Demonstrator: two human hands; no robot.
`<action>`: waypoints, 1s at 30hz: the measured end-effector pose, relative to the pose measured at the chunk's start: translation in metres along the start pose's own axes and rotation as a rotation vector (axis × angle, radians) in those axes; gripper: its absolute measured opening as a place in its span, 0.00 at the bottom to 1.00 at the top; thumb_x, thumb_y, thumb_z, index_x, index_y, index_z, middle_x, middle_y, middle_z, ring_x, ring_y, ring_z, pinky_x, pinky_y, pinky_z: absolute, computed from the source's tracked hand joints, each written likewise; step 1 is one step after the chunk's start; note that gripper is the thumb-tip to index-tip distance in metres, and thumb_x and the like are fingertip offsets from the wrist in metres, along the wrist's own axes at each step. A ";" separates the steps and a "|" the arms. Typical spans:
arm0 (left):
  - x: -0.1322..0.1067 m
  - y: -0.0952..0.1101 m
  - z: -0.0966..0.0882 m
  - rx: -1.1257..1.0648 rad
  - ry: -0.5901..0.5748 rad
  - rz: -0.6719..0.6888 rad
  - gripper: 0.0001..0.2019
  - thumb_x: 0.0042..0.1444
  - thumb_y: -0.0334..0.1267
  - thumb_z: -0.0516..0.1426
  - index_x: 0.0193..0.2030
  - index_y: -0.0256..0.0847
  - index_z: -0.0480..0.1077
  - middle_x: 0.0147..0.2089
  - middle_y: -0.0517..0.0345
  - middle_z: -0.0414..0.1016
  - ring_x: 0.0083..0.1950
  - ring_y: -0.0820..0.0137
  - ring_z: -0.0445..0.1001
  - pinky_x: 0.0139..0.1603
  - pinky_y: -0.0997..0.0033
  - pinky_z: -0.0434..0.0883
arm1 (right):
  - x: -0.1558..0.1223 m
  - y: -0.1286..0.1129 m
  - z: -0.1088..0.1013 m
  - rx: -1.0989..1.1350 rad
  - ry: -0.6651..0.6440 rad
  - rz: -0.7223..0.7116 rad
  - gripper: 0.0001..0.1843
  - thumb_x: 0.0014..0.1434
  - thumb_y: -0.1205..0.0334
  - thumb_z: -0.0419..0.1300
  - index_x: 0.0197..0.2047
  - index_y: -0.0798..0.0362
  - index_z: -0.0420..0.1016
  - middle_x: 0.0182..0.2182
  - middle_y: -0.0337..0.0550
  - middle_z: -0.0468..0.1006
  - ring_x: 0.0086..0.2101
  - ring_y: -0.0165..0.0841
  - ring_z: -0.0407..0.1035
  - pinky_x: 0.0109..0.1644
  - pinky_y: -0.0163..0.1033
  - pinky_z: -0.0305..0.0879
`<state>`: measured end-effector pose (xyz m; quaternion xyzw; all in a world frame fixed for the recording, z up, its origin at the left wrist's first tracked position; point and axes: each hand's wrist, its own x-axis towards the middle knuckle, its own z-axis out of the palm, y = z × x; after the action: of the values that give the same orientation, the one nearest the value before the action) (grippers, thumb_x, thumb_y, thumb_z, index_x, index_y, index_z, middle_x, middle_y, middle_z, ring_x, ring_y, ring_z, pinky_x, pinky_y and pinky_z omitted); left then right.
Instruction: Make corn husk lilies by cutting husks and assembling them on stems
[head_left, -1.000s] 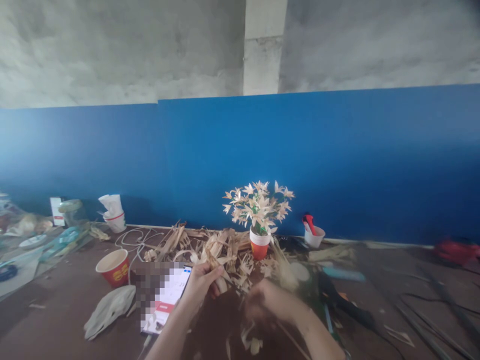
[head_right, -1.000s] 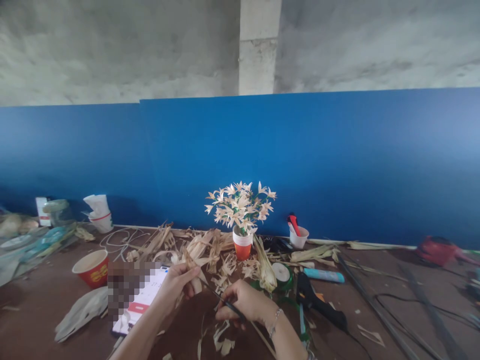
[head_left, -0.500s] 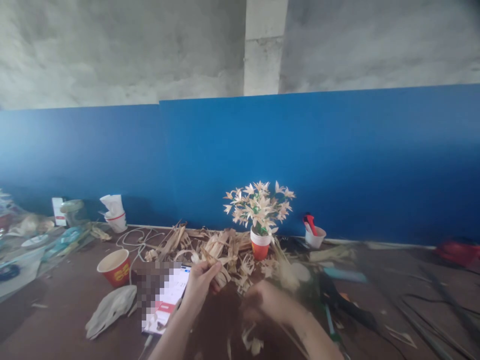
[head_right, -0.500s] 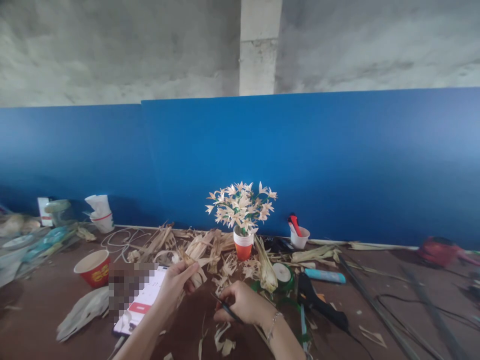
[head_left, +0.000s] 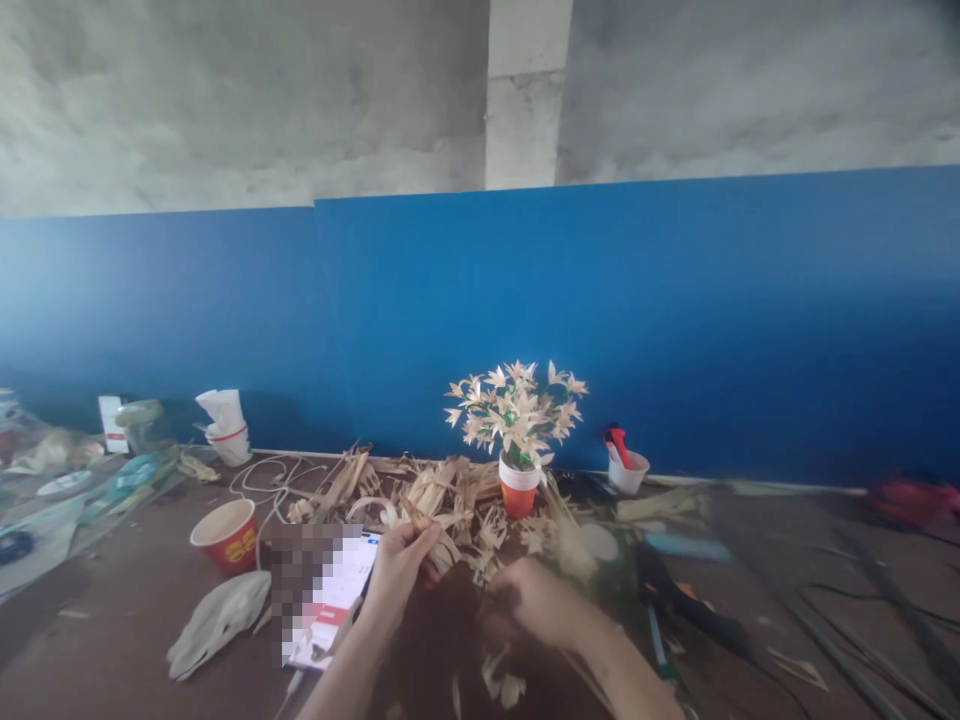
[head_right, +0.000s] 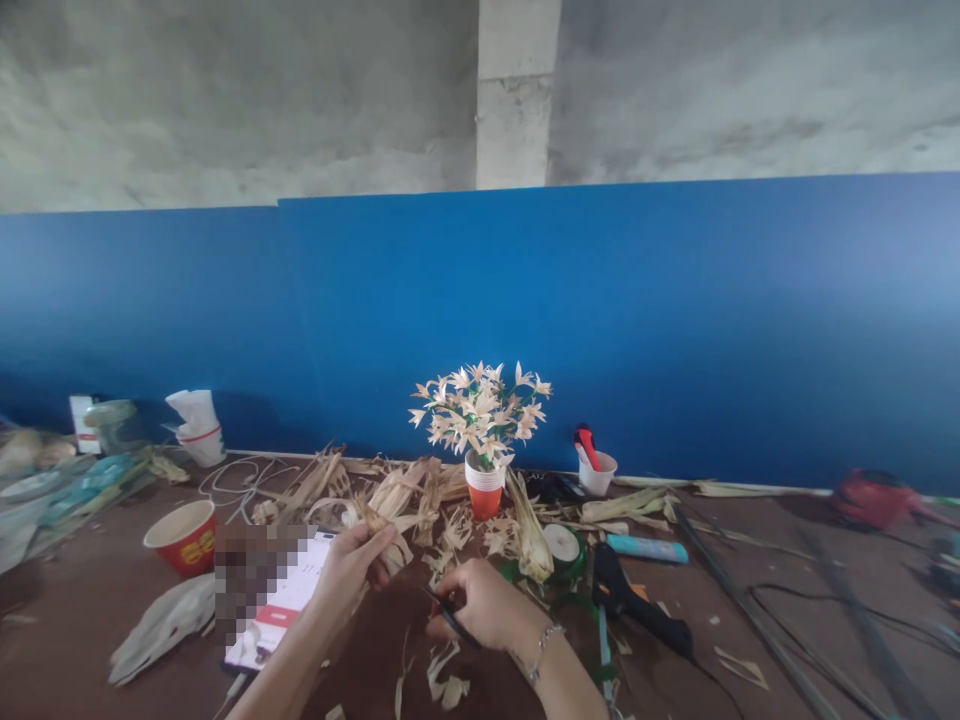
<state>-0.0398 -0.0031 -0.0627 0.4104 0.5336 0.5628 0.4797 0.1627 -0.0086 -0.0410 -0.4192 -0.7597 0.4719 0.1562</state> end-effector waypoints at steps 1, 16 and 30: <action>0.000 0.000 0.000 0.000 -0.001 -0.001 0.18 0.41 0.51 0.63 0.21 0.36 0.69 0.10 0.61 0.67 0.11 0.76 0.63 0.12 0.80 0.60 | 0.000 -0.001 0.000 -0.006 0.010 0.005 0.07 0.43 0.70 0.59 0.26 0.57 0.78 0.20 0.37 0.76 0.22 0.27 0.63 0.25 0.29 0.56; -0.009 0.005 0.007 -0.093 0.192 0.019 0.18 0.39 0.50 0.65 0.23 0.36 0.71 0.15 0.60 0.71 0.15 0.75 0.65 0.15 0.78 0.62 | 0.003 -0.003 0.005 -0.034 0.085 0.028 0.07 0.44 0.65 0.60 0.26 0.58 0.79 0.19 0.38 0.74 0.20 0.26 0.59 0.23 0.29 0.52; -0.015 -0.001 0.015 -0.242 0.223 0.032 0.17 0.39 0.48 0.66 0.27 0.35 0.72 0.15 0.61 0.69 0.17 0.75 0.65 0.18 0.79 0.61 | 0.002 -0.011 0.009 -0.029 0.153 0.008 0.06 0.45 0.67 0.59 0.20 0.58 0.74 0.15 0.34 0.65 0.20 0.24 0.55 0.22 0.29 0.47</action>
<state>-0.0224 -0.0143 -0.0612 0.2932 0.5054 0.6724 0.4545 0.1501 -0.0144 -0.0364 -0.4594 -0.7505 0.4283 0.2058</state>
